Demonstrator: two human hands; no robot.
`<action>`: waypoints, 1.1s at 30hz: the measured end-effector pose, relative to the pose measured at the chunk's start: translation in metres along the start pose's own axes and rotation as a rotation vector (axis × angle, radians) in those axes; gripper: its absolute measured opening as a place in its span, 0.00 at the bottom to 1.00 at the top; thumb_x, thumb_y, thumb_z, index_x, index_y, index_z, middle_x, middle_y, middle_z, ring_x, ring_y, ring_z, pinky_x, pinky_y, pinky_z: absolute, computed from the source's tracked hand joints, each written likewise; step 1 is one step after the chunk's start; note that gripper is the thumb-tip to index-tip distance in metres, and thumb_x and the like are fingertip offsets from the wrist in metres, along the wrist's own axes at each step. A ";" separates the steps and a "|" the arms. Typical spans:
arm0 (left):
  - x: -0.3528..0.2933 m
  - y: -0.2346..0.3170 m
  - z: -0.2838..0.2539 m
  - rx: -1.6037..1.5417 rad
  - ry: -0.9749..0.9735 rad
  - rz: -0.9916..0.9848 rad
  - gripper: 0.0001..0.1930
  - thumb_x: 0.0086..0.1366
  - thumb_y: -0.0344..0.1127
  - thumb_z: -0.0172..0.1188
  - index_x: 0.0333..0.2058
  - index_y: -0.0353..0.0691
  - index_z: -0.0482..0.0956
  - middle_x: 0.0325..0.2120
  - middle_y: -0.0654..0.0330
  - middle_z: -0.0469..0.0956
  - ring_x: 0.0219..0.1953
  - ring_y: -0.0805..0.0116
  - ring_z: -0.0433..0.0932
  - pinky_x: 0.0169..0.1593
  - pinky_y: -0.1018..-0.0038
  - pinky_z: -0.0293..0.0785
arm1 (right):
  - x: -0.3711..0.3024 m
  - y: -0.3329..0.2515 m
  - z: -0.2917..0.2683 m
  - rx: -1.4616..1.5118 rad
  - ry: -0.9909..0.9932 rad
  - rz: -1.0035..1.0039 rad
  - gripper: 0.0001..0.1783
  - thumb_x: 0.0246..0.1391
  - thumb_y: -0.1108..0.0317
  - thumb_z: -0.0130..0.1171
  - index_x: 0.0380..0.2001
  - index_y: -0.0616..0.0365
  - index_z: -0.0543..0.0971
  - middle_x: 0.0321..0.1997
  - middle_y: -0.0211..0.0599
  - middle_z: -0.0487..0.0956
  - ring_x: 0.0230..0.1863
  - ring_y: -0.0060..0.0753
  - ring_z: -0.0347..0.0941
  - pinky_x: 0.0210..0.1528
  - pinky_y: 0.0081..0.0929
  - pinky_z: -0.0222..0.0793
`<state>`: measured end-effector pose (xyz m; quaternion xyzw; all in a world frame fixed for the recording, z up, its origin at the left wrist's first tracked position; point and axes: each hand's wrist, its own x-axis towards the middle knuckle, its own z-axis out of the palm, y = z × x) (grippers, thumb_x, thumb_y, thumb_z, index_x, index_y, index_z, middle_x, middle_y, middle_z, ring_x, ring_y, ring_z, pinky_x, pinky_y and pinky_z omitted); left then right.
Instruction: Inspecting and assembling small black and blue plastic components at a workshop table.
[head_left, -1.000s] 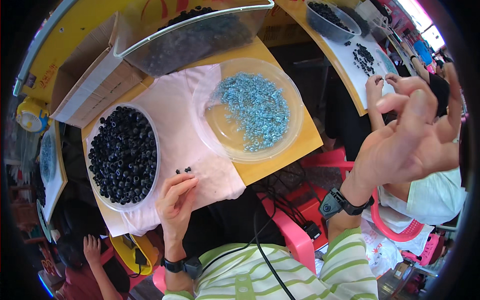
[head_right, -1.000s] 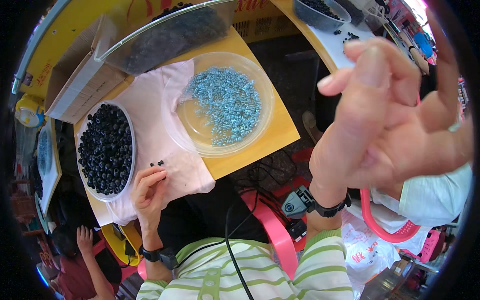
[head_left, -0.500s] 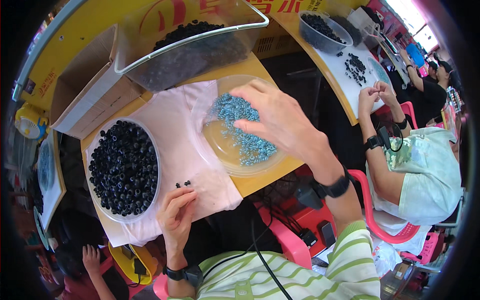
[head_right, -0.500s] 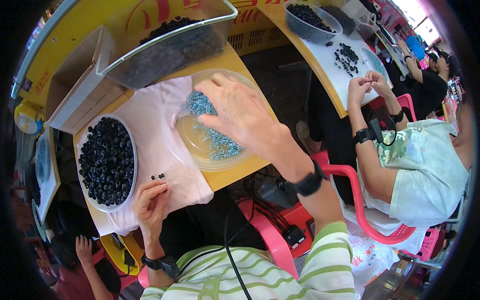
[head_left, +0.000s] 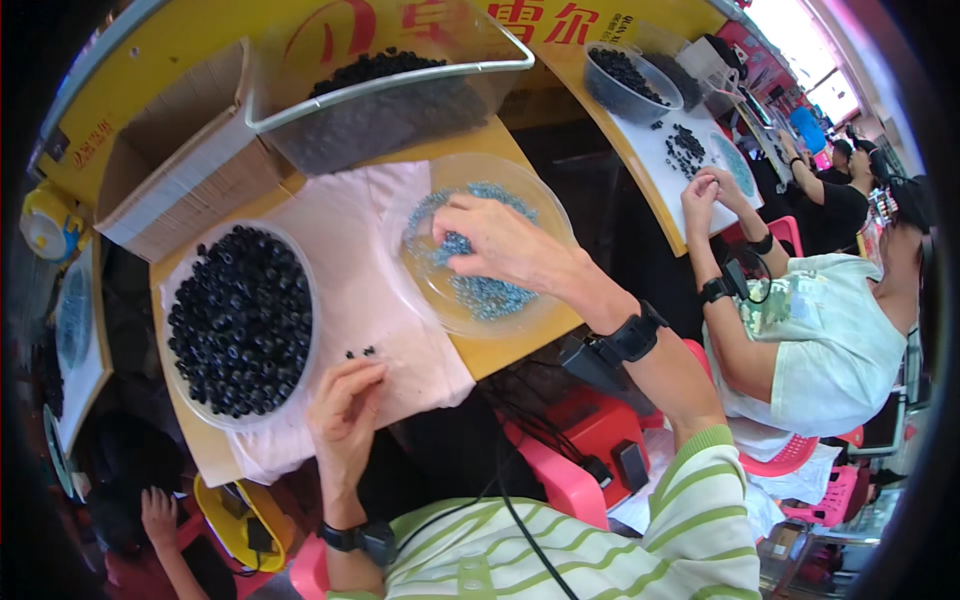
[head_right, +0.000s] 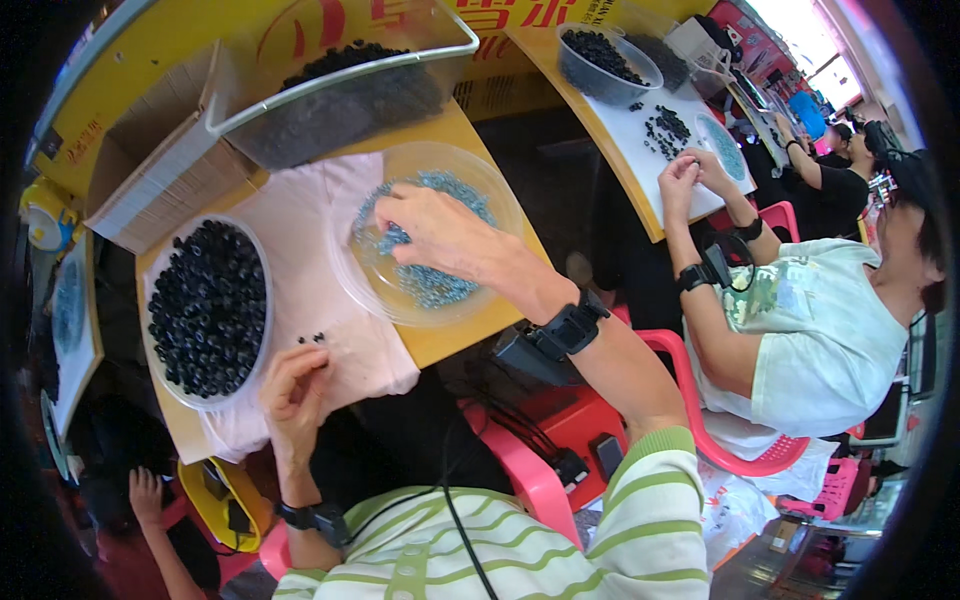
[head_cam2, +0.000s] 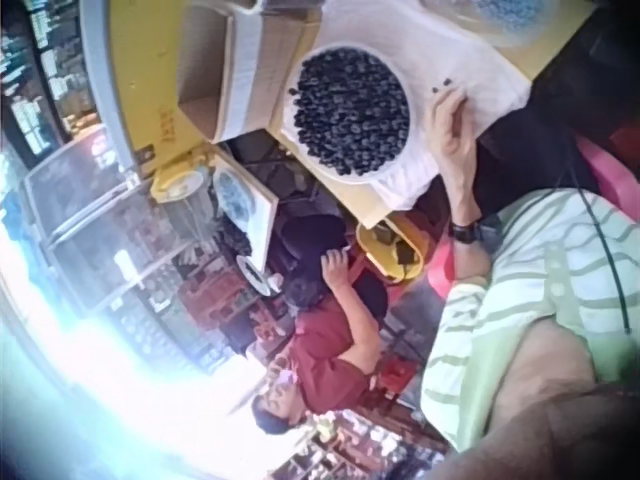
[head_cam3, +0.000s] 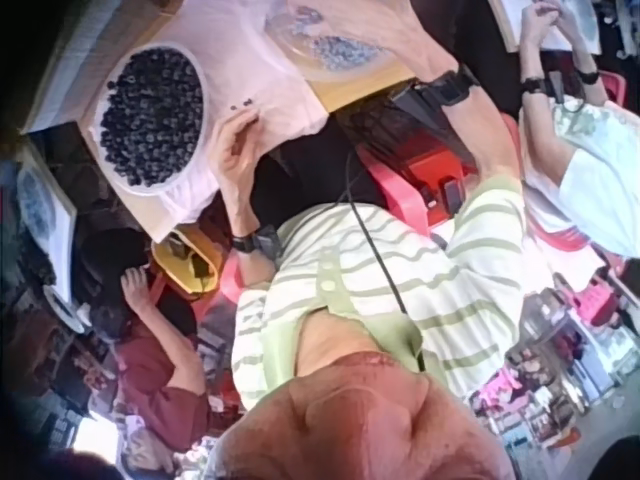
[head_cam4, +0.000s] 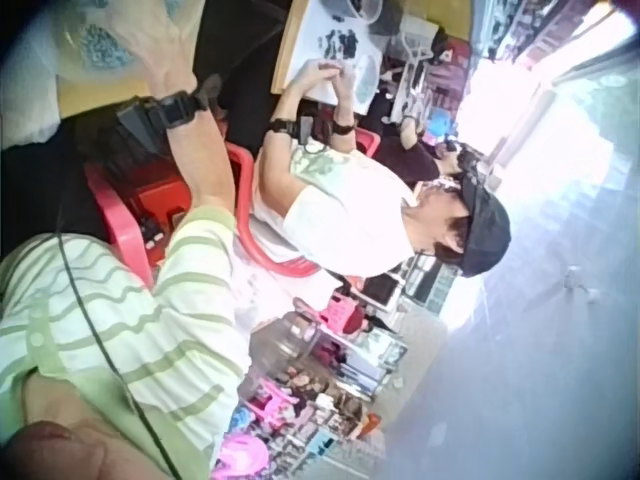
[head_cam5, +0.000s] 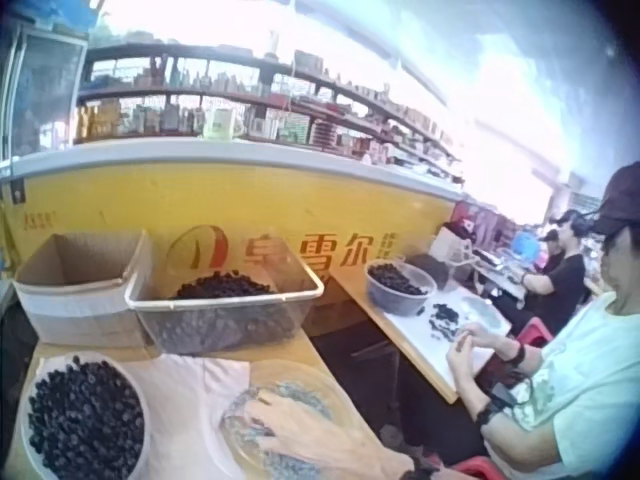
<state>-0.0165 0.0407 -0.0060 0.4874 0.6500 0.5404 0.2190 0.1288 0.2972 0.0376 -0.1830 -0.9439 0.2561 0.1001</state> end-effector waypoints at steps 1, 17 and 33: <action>-0.001 0.005 -0.003 -0.006 -0.002 -0.022 0.12 0.56 0.18 0.61 0.39 0.35 0.81 0.40 0.57 0.78 0.41 0.69 0.78 0.42 0.79 0.73 | -0.006 -0.003 0.001 0.049 0.035 -0.051 0.15 0.44 0.70 0.65 0.36 0.58 0.74 0.36 0.42 0.72 0.38 0.49 0.73 0.39 0.37 0.69; -0.002 0.004 0.003 -0.152 0.011 -0.049 0.14 0.55 0.16 0.59 0.40 0.35 0.81 0.40 0.57 0.78 0.41 0.69 0.78 0.43 0.79 0.74 | -0.031 -0.023 -0.026 0.014 0.178 0.066 0.20 0.46 0.58 0.67 0.39 0.60 0.79 0.41 0.45 0.76 0.44 0.48 0.74 0.47 0.38 0.69; 0.002 0.007 -0.001 -0.115 -0.024 -0.014 0.12 0.57 0.18 0.61 0.41 0.34 0.81 0.39 0.59 0.76 0.39 0.74 0.76 0.41 0.83 0.72 | 0.015 -0.034 0.005 -0.097 -0.074 -0.095 0.16 0.40 0.65 0.64 0.34 0.58 0.75 0.41 0.40 0.73 0.47 0.46 0.71 0.47 0.38 0.70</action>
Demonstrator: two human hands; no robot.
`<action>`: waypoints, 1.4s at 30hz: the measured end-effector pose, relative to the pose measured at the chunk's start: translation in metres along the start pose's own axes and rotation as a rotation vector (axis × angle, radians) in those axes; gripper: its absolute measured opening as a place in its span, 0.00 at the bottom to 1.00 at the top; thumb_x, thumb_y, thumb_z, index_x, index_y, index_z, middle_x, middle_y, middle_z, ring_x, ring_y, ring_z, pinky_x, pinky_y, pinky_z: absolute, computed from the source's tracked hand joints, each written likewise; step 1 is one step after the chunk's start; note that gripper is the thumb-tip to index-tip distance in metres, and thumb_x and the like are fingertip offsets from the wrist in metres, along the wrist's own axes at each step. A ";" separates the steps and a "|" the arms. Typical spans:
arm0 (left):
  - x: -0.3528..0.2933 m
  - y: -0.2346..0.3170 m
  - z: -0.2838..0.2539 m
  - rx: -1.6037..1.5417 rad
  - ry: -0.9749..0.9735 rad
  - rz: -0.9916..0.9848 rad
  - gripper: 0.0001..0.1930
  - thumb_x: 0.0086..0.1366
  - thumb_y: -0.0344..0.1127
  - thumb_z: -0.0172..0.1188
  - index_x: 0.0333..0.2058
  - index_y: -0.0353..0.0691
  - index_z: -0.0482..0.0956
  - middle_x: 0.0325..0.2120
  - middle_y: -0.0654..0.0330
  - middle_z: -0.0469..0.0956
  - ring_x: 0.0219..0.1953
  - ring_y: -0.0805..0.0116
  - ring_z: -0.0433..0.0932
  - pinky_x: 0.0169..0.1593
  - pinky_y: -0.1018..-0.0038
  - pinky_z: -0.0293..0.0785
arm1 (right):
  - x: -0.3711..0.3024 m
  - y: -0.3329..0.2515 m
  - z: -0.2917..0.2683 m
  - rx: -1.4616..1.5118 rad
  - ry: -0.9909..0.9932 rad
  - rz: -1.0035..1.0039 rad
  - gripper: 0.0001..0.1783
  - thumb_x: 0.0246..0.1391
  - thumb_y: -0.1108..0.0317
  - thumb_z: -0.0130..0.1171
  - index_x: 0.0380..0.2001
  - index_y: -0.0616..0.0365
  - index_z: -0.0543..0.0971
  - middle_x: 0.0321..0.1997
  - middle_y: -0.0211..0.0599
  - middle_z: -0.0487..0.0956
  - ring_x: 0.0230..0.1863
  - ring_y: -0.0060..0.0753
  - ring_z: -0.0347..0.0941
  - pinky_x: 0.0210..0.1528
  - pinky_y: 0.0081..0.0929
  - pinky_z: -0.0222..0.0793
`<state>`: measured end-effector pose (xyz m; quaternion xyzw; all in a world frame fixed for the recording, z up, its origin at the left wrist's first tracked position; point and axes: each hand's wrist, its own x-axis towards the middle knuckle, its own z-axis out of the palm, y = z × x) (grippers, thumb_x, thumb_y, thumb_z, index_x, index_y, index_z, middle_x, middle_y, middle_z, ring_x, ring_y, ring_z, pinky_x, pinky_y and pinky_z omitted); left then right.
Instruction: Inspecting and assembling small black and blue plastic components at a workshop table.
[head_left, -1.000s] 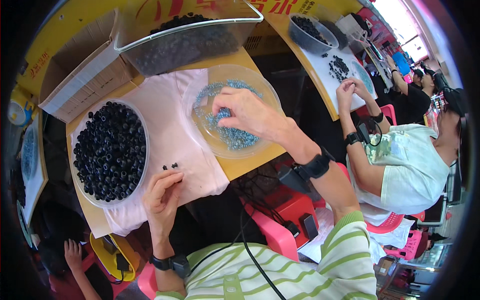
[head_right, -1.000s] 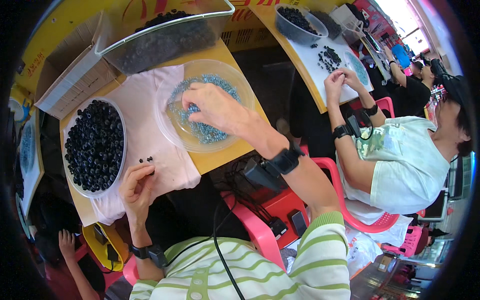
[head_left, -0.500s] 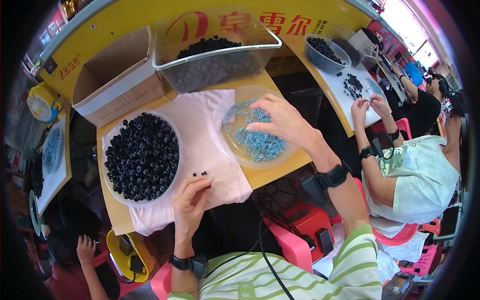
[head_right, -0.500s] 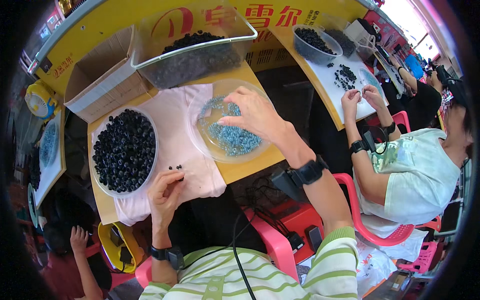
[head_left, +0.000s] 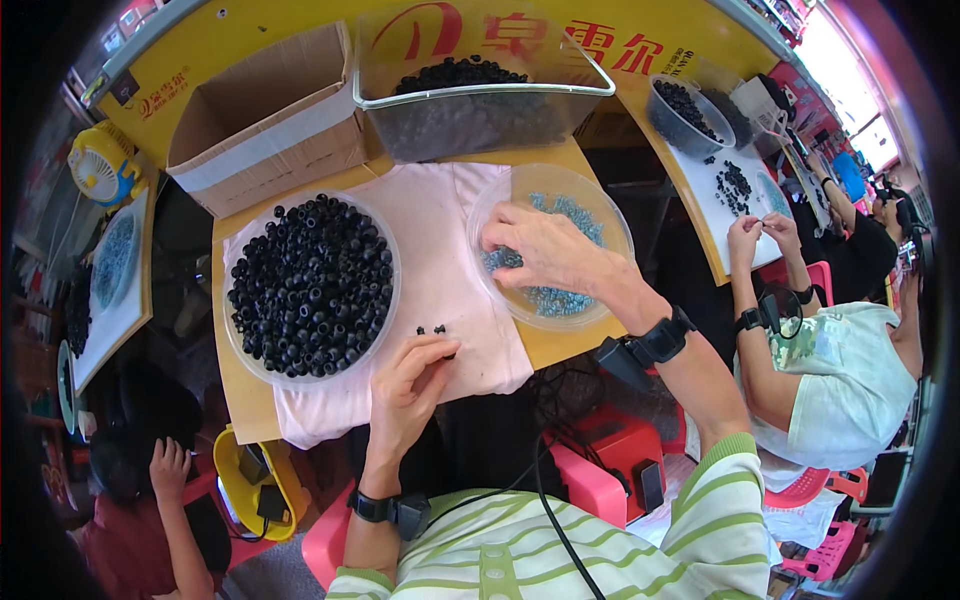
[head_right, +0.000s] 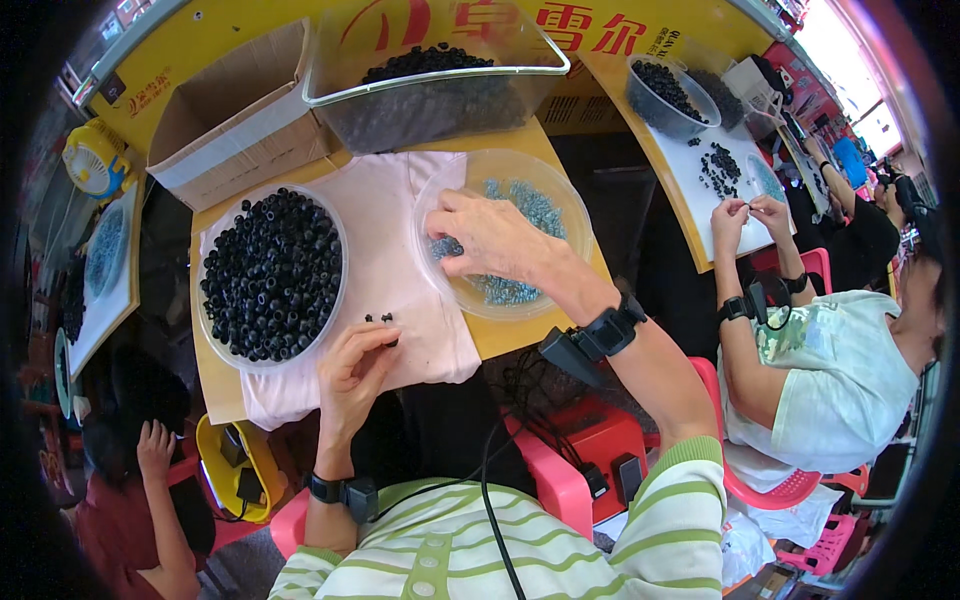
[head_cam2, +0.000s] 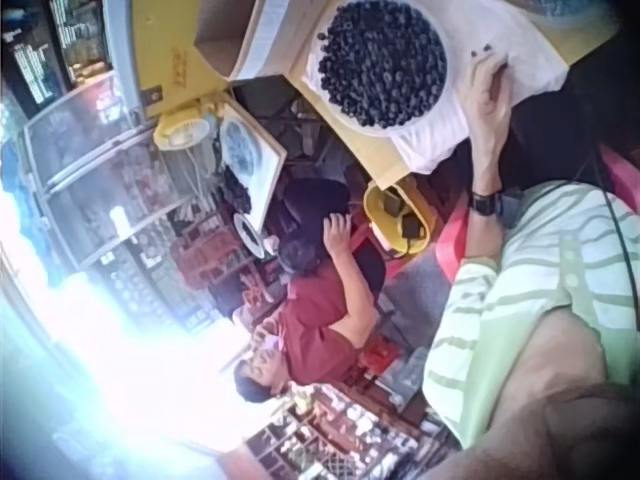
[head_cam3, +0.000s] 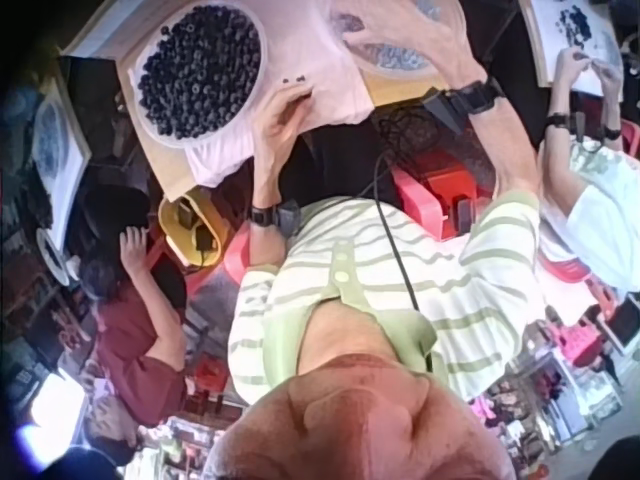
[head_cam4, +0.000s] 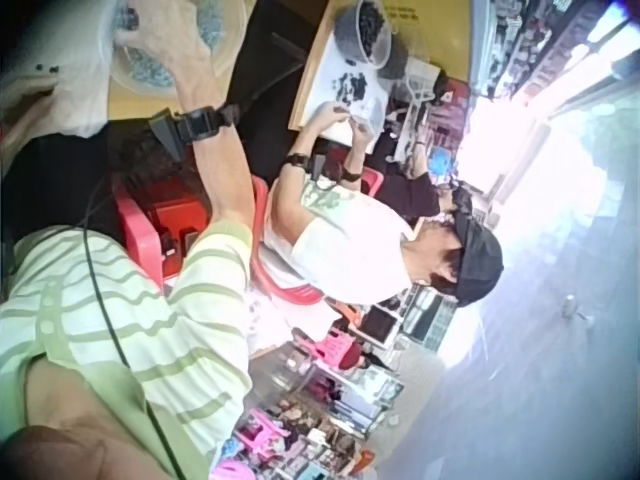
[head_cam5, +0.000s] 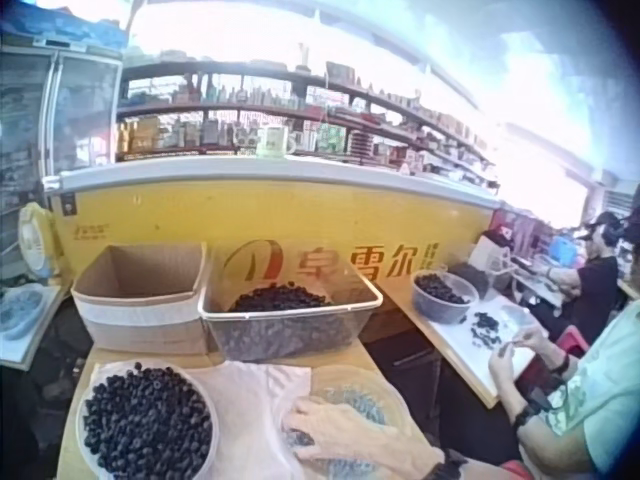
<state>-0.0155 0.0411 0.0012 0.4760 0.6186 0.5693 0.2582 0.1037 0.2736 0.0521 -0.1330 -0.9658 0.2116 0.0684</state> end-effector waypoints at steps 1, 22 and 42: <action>0.000 0.001 0.000 0.013 -0.006 0.002 0.12 0.57 0.18 0.61 0.41 0.34 0.81 0.39 0.59 0.76 0.39 0.74 0.76 0.42 0.83 0.71 | -0.004 -0.002 -0.001 0.000 -0.007 -0.004 0.12 0.41 0.69 0.62 0.32 0.58 0.75 0.40 0.40 0.73 0.45 0.46 0.72 0.45 0.38 0.70; 0.006 -0.020 0.001 -0.129 0.037 0.054 0.09 0.59 0.20 0.59 0.40 0.32 0.79 0.31 0.63 0.76 0.33 0.79 0.75 0.38 0.82 0.72 | -0.077 -0.013 0.001 0.045 0.500 0.067 0.10 0.56 0.67 0.54 0.34 0.62 0.80 0.35 0.46 0.79 0.39 0.50 0.76 0.44 0.37 0.70; 0.011 -0.032 0.002 -0.229 -0.039 0.027 0.11 0.62 0.23 0.58 0.44 0.30 0.77 0.37 0.63 0.78 0.37 0.79 0.76 0.43 0.82 0.72 | -0.071 -0.090 0.075 0.030 0.434 0.165 0.14 0.48 0.73 0.59 0.41 0.59 0.77 0.34 0.46 0.77 0.35 0.47 0.76 0.38 0.37 0.72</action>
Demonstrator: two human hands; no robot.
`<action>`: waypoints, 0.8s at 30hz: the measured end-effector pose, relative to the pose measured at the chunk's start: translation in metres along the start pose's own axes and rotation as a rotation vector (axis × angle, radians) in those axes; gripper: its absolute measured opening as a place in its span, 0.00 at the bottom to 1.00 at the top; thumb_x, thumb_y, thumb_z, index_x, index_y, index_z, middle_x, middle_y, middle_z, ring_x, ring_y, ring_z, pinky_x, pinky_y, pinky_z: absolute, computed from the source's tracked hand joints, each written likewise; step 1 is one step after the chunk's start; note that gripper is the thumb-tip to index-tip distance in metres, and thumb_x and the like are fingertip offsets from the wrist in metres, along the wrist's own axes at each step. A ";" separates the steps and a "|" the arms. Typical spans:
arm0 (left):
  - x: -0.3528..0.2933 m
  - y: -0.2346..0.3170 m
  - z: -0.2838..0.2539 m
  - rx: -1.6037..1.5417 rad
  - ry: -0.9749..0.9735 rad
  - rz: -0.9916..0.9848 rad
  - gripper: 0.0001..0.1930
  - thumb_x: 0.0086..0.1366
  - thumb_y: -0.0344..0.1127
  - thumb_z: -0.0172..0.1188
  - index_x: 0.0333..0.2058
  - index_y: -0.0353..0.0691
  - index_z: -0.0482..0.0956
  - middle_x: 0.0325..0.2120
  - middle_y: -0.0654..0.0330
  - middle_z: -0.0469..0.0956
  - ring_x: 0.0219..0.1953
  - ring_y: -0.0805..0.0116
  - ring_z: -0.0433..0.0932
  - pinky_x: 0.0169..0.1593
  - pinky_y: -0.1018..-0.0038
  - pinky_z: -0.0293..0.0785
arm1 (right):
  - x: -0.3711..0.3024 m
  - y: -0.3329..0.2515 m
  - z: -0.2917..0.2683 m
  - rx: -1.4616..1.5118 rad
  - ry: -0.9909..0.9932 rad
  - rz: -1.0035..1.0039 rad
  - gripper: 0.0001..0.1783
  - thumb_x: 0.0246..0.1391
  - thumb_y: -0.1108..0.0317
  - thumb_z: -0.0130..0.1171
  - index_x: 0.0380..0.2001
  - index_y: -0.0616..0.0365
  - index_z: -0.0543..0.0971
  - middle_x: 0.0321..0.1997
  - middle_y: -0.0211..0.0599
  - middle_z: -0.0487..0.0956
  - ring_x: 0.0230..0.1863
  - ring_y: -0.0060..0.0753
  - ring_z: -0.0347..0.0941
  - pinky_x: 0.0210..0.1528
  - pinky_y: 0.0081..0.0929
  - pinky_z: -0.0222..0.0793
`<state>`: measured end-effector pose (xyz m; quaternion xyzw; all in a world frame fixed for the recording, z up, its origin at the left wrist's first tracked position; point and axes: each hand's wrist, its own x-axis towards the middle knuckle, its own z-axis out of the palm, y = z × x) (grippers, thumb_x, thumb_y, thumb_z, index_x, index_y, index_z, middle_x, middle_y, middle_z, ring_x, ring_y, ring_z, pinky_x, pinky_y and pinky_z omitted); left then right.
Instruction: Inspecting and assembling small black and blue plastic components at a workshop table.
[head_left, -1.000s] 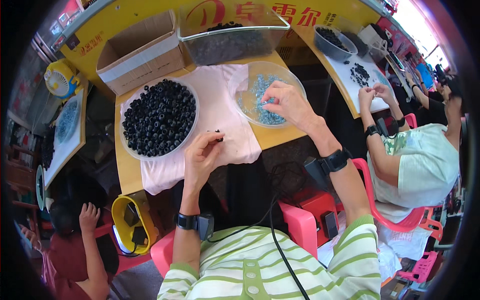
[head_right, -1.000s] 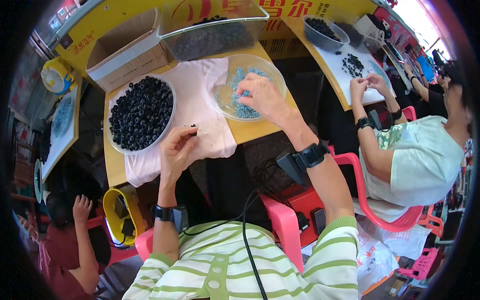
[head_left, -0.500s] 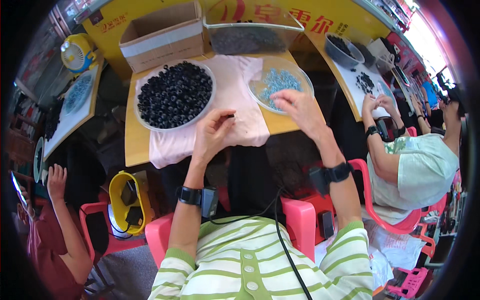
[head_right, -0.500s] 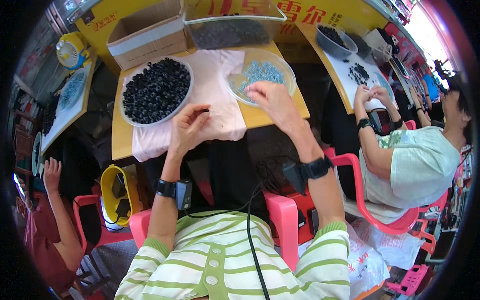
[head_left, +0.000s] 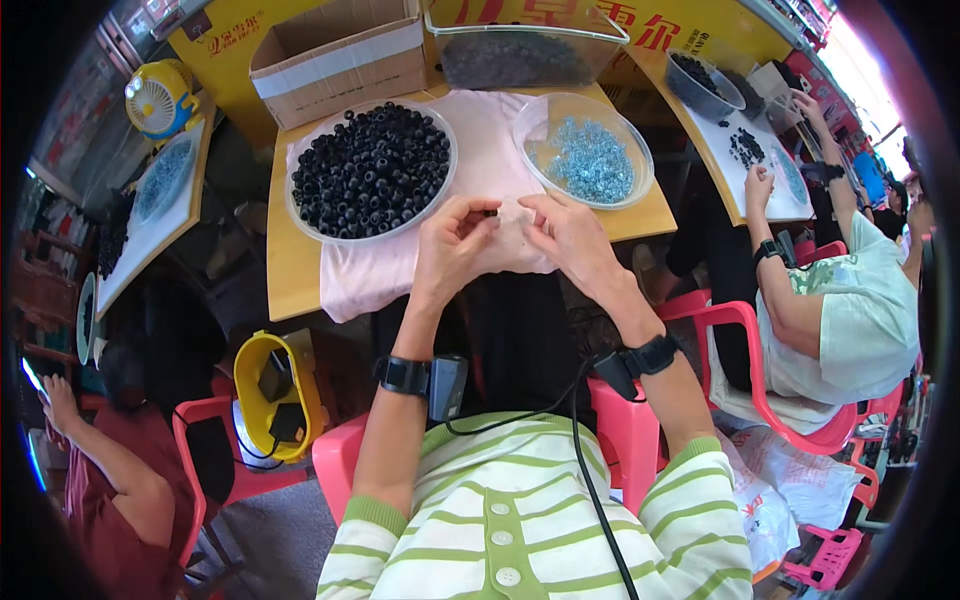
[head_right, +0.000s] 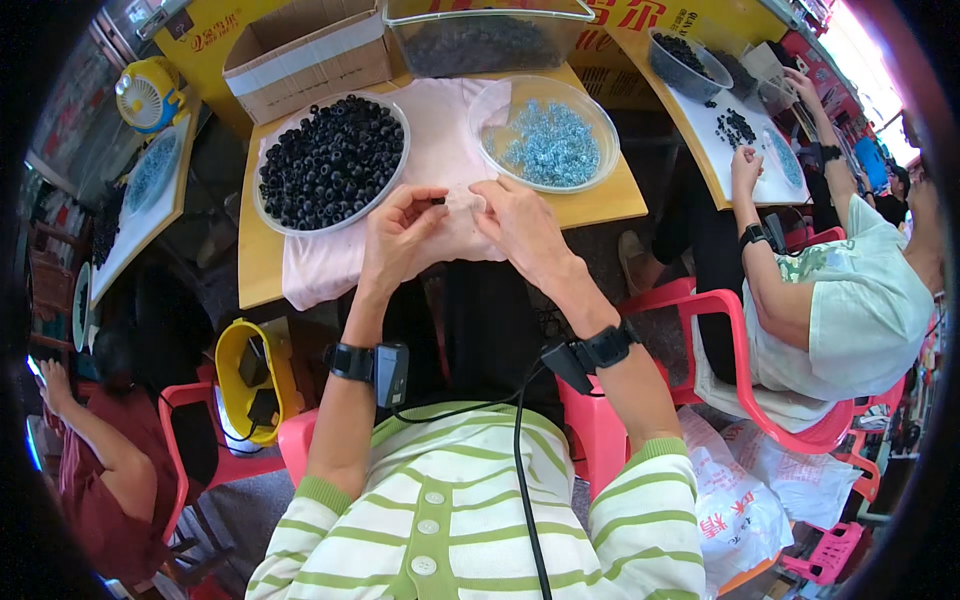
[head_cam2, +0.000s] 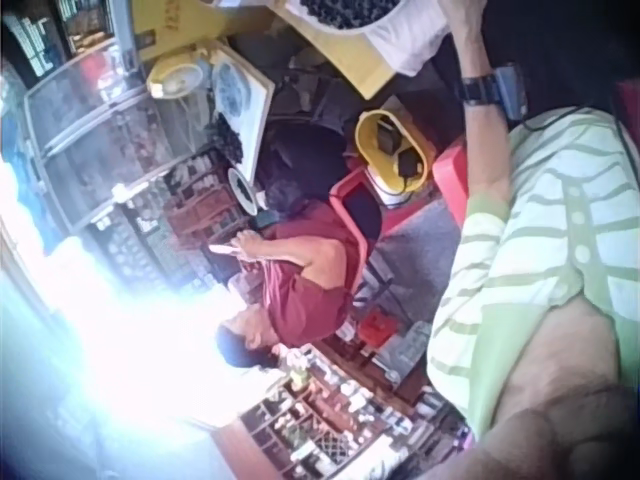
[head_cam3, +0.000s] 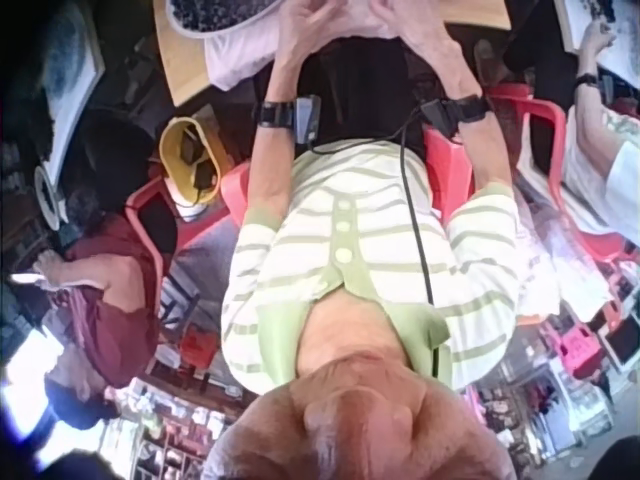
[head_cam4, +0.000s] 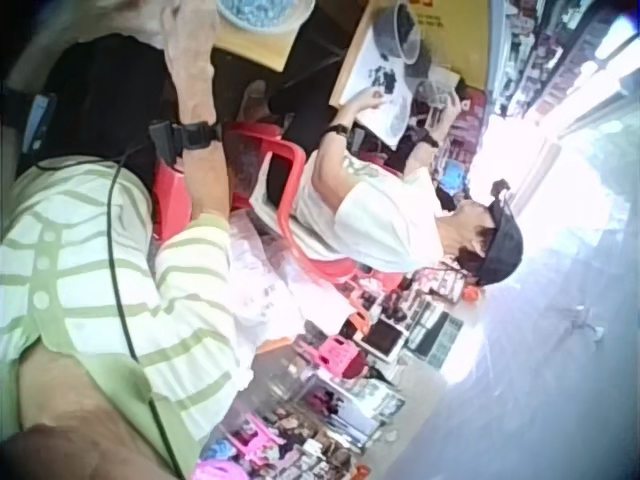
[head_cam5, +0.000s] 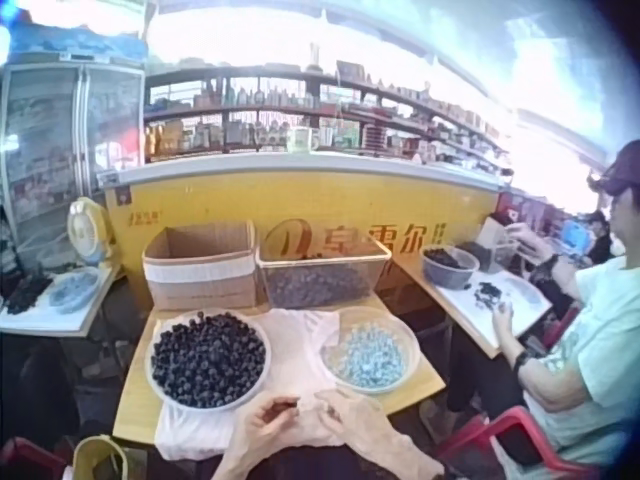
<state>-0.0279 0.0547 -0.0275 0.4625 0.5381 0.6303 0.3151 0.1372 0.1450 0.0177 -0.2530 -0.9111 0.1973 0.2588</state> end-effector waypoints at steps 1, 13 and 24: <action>-0.001 -0.002 0.001 -0.003 0.007 0.003 0.11 0.62 0.22 0.59 0.44 0.30 0.77 0.37 0.63 0.78 0.37 0.78 0.76 0.44 0.82 0.72 | -0.002 0.001 0.002 0.085 -0.020 0.065 0.14 0.49 0.73 0.59 0.41 0.59 0.77 0.34 0.46 0.77 0.35 0.47 0.76 0.38 0.37 0.72; -0.004 -0.003 0.001 -0.137 0.014 -0.069 0.14 0.64 0.21 0.55 0.48 0.29 0.73 0.41 0.58 0.78 0.44 0.71 0.79 0.49 0.80 0.74 | -0.006 0.005 0.013 0.106 0.035 0.026 0.06 0.51 0.72 0.58 0.32 0.61 0.74 0.32 0.45 0.76 0.34 0.46 0.75 0.38 0.37 0.70; 0.000 0.001 0.007 0.006 0.021 -0.057 0.11 0.58 0.24 0.63 0.40 0.34 0.76 0.35 0.65 0.78 0.36 0.79 0.76 0.40 0.83 0.72 | -0.014 0.011 -0.011 0.293 0.156 0.007 0.07 0.48 0.78 0.59 0.33 0.65 0.76 0.31 0.44 0.76 0.29 0.35 0.75 0.33 0.27 0.72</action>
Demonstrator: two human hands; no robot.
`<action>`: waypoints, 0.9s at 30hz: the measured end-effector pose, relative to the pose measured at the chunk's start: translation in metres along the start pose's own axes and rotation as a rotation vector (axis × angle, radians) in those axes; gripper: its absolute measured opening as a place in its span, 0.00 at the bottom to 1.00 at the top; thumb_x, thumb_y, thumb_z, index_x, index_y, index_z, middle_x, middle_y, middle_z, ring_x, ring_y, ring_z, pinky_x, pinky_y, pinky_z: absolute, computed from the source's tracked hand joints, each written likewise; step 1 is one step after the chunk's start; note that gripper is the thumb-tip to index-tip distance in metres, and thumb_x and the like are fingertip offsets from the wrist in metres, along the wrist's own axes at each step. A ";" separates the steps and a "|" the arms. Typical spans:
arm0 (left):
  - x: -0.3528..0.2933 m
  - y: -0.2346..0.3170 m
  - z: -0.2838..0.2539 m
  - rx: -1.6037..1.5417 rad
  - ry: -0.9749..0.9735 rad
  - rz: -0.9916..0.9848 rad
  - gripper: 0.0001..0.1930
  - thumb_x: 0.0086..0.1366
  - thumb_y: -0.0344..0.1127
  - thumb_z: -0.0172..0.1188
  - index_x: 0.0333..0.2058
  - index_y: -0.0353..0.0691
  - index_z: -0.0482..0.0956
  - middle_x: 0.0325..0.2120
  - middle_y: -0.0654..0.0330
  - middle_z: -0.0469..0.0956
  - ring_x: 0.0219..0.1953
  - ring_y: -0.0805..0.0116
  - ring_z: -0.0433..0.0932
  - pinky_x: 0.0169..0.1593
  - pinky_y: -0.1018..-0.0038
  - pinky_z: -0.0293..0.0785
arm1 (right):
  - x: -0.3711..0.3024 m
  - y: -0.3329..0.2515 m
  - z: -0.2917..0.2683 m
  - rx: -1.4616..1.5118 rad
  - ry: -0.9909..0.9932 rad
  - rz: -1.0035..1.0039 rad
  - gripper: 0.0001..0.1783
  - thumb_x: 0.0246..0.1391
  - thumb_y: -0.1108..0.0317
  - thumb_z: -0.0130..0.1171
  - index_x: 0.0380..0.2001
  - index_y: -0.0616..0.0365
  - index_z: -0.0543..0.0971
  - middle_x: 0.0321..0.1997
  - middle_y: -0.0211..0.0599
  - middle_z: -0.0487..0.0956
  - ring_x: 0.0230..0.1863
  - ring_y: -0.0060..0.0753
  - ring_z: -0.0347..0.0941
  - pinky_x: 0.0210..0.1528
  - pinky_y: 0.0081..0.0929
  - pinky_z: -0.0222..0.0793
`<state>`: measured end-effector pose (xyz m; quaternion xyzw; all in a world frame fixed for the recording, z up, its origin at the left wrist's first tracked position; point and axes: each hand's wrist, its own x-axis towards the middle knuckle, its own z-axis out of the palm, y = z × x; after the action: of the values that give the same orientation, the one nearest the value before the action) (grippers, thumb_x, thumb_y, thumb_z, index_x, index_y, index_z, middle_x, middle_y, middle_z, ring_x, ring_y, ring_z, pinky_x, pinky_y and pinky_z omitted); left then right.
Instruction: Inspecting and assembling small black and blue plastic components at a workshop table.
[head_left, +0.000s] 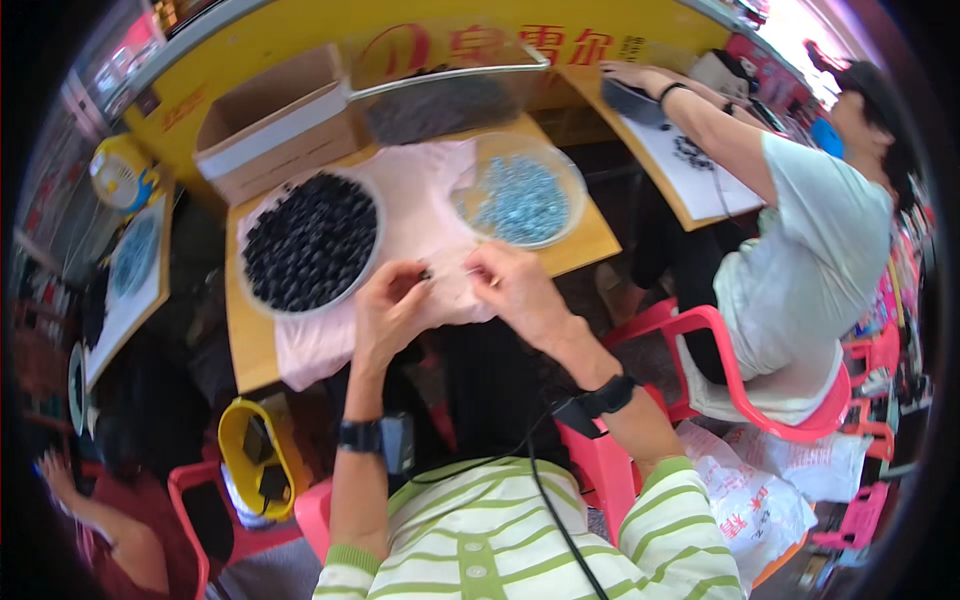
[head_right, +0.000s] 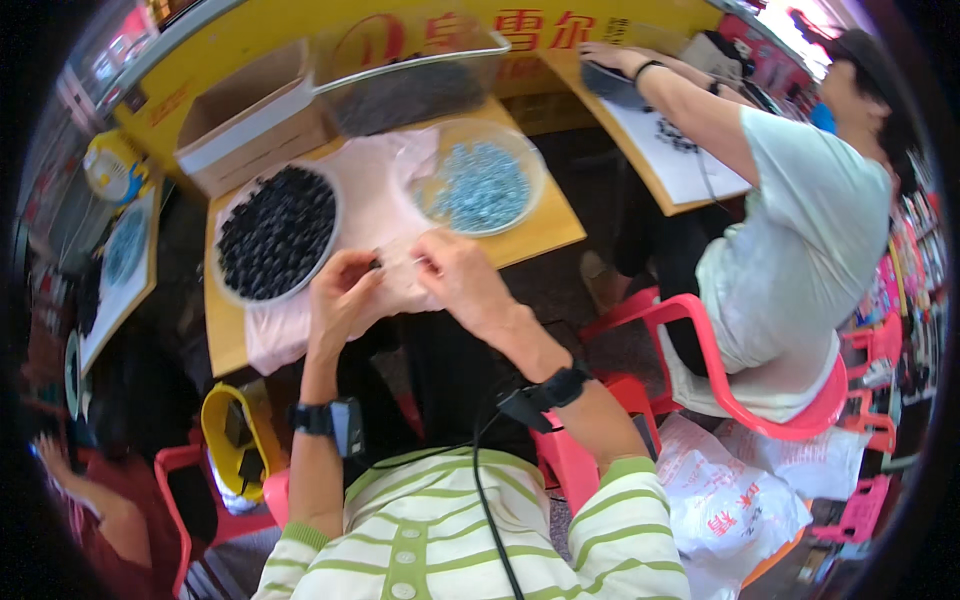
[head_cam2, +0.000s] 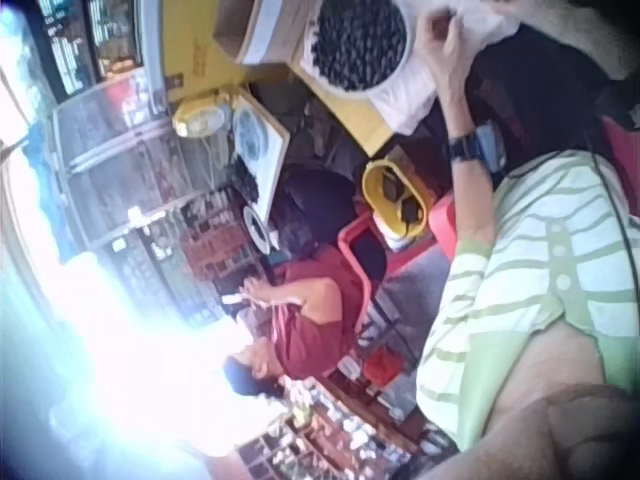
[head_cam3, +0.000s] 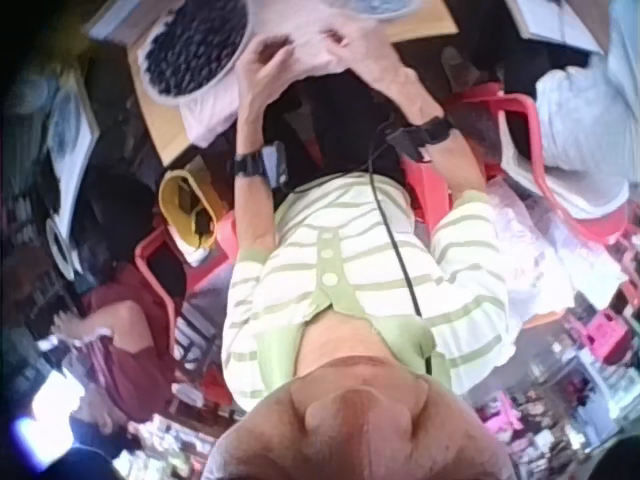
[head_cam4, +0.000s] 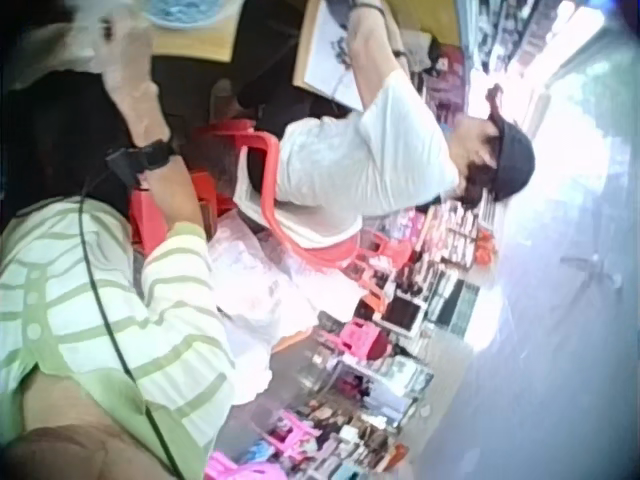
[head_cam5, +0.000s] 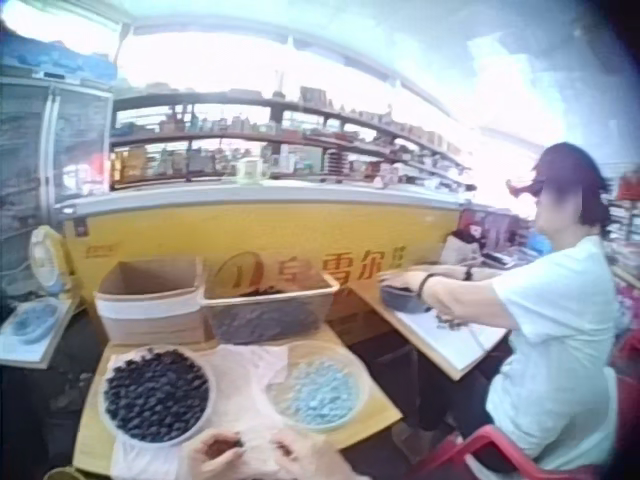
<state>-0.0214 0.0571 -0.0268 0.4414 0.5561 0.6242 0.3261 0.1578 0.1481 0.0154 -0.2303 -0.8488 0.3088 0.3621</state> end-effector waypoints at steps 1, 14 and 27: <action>-0.002 0.001 0.002 -0.020 -0.001 -0.013 0.11 0.58 0.24 0.63 0.40 0.35 0.77 0.34 0.65 0.78 0.36 0.80 0.75 0.39 0.84 0.72 | 0.000 0.001 -0.001 0.006 -0.004 -0.020 0.08 0.47 0.78 0.59 0.33 0.65 0.76 0.31 0.44 0.75 0.29 0.36 0.75 0.34 0.28 0.72; -0.020 0.007 -0.015 -0.051 0.060 -0.026 0.11 0.60 0.20 0.59 0.42 0.34 0.76 0.35 0.65 0.74 0.36 0.79 0.73 0.42 0.82 0.71 | 0.055 -0.036 -0.092 0.537 0.449 0.232 0.08 0.57 0.72 0.60 0.39 0.64 0.78 0.29 0.27 0.76 0.25 0.12 0.69 0.26 0.12 0.66; -0.024 0.042 0.004 -0.653 0.049 -0.254 0.14 0.61 0.21 0.60 0.46 0.32 0.75 0.35 0.59 0.78 0.35 0.74 0.79 0.42 0.78 0.77 | 0.031 -0.033 -0.009 0.232 -0.144 0.076 0.10 0.48 0.81 0.62 0.36 0.60 0.80 0.34 0.35 0.79 0.28 0.24 0.76 0.26 0.21 0.71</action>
<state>-0.0048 0.0299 0.0100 0.2258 0.3853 0.7341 0.5116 0.1399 0.1469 0.0579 -0.1963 -0.8219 0.4341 0.3122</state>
